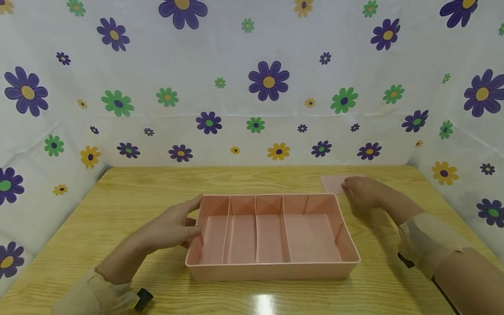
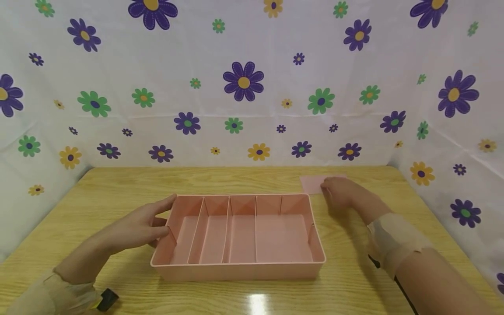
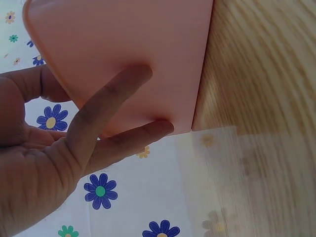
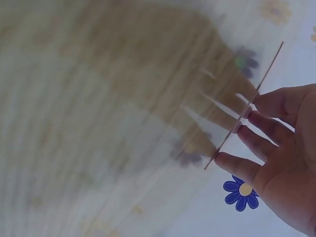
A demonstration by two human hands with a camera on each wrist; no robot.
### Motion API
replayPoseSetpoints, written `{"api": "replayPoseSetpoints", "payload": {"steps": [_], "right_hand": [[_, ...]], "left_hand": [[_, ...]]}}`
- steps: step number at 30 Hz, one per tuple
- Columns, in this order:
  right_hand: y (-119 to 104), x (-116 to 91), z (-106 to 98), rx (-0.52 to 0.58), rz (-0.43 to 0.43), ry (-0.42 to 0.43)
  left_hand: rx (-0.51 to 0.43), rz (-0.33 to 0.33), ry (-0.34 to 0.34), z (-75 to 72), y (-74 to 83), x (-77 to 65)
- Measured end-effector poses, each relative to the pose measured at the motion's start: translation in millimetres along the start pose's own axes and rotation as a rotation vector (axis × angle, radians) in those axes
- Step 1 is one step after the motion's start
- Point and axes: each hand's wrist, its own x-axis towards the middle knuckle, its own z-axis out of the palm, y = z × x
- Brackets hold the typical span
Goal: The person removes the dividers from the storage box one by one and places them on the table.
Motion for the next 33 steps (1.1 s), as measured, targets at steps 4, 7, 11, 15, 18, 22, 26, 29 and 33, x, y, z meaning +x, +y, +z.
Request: {"api": "replayPoseSetpoints", "payload": {"steps": [4,7,11,15,18,22,26,29,33], "right_hand": [[5,9,-1,0.023,0.028,-0.027],[8,14,-1,0.044,0.060,-0.052],[10,18,0,0.080,0.109,-0.075],[10,19,-1,0.124,0.155,-0.122],[11,21,-2,0.146,0.185,-0.143],[14,23,-2,0.160,0.204,-0.137],[15,25,-1,0.176,0.195,-0.102],[16,24,-2,0.165,0.197,-0.054],[16,20,-10,0.135,0.189,0.042]], "left_hand": [[0.007,-0.003,0.003,-0.8,-0.6,0.4],[0.012,0.001,-0.006,-1.6,-0.3,1.2],[0.014,0.004,-0.011,-2.8,0.5,1.6],[0.001,-0.003,-0.015,-3.3,1.0,1.1],[-0.014,-0.005,-0.021,-3.8,1.5,1.1],[-0.013,-0.005,-0.016,-4.8,1.1,0.4],[-0.018,0.001,-0.010,-4.4,-1.0,-1.2],[-0.015,0.009,-0.008,-3.3,-3.0,-1.3],[0.003,0.014,-0.001,-1.8,-4.9,-1.0]]}}
